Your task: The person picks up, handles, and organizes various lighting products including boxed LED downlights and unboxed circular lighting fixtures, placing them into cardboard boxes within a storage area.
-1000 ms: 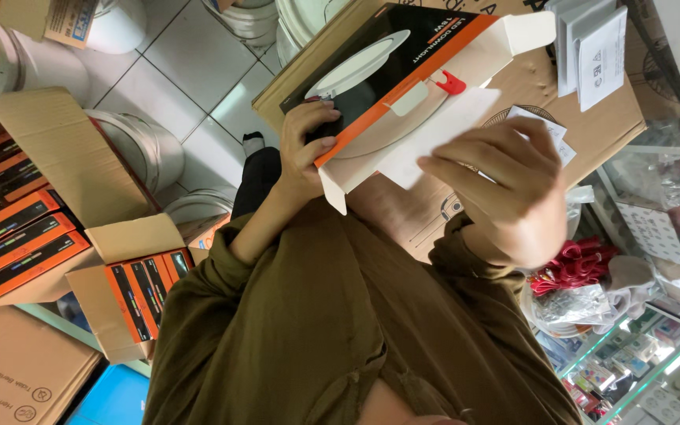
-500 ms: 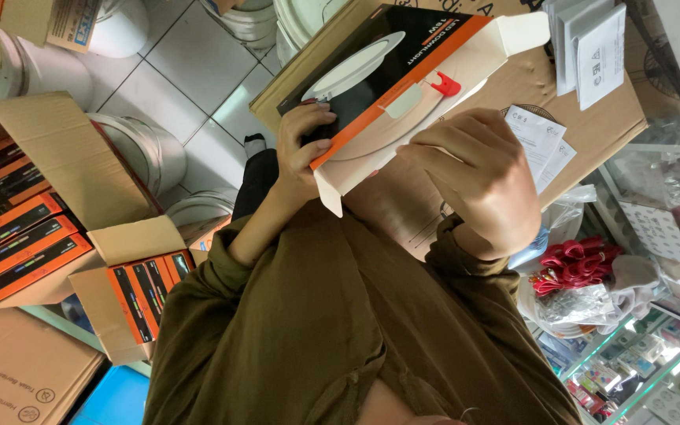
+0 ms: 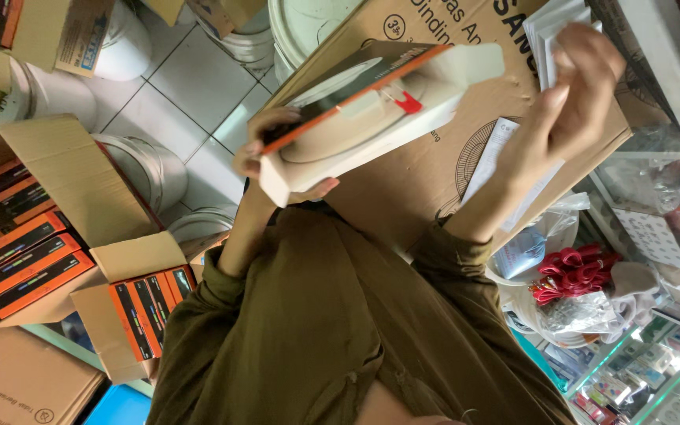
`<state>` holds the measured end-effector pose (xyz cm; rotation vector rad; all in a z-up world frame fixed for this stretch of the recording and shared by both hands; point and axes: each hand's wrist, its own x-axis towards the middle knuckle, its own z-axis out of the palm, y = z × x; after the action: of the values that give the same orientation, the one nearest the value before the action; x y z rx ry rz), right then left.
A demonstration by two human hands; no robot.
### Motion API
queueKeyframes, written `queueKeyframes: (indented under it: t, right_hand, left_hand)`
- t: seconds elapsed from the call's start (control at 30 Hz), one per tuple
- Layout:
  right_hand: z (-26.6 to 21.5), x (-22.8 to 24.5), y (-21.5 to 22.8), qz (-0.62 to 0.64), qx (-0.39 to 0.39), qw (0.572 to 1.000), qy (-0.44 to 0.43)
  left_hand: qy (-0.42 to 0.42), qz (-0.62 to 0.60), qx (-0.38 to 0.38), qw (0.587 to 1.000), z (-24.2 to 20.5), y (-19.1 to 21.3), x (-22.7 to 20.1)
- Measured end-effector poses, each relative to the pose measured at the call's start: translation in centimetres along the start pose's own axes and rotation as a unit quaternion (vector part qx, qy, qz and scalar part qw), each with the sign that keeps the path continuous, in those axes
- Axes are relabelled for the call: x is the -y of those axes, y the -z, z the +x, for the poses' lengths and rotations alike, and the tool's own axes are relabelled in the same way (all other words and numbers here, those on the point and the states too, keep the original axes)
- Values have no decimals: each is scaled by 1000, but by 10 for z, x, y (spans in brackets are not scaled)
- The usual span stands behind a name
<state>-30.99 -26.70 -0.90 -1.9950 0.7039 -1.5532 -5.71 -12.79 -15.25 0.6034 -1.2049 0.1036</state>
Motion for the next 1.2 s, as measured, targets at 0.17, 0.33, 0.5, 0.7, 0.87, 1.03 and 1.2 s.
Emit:
queueKeyframes:
  t: [0.17,0.33,0.5,0.7,0.87,1.03,1.2]
  right_hand:
    - [-24,-62,-42,262,133,931,-215]
    - [-41,-63,-68,310,132,927,-165]
    - [-33,-50,-80,265,129,955,28]
    - [-26,-24,-98,175,-17,983,-53]
    - [1,16,-98,143,58,986,-58]
    - [6,-9,-94,237,103,965,-40]
    - [-5,-36,-95,317,74,945,-21]
  left_hand:
    - [70,135,-24,988,-4,8,-12]
    - [90,191,-4,977,4,18,-24]
    - [159,142,-20,977,8,20,-34]
    - [184,153,-18,971,27,9,-56]
    - [243,137,-25,960,35,-1,-66]
    - [287,103,-5,952,45,5,-64]
    - [320,132,66,936,71,31,-71]
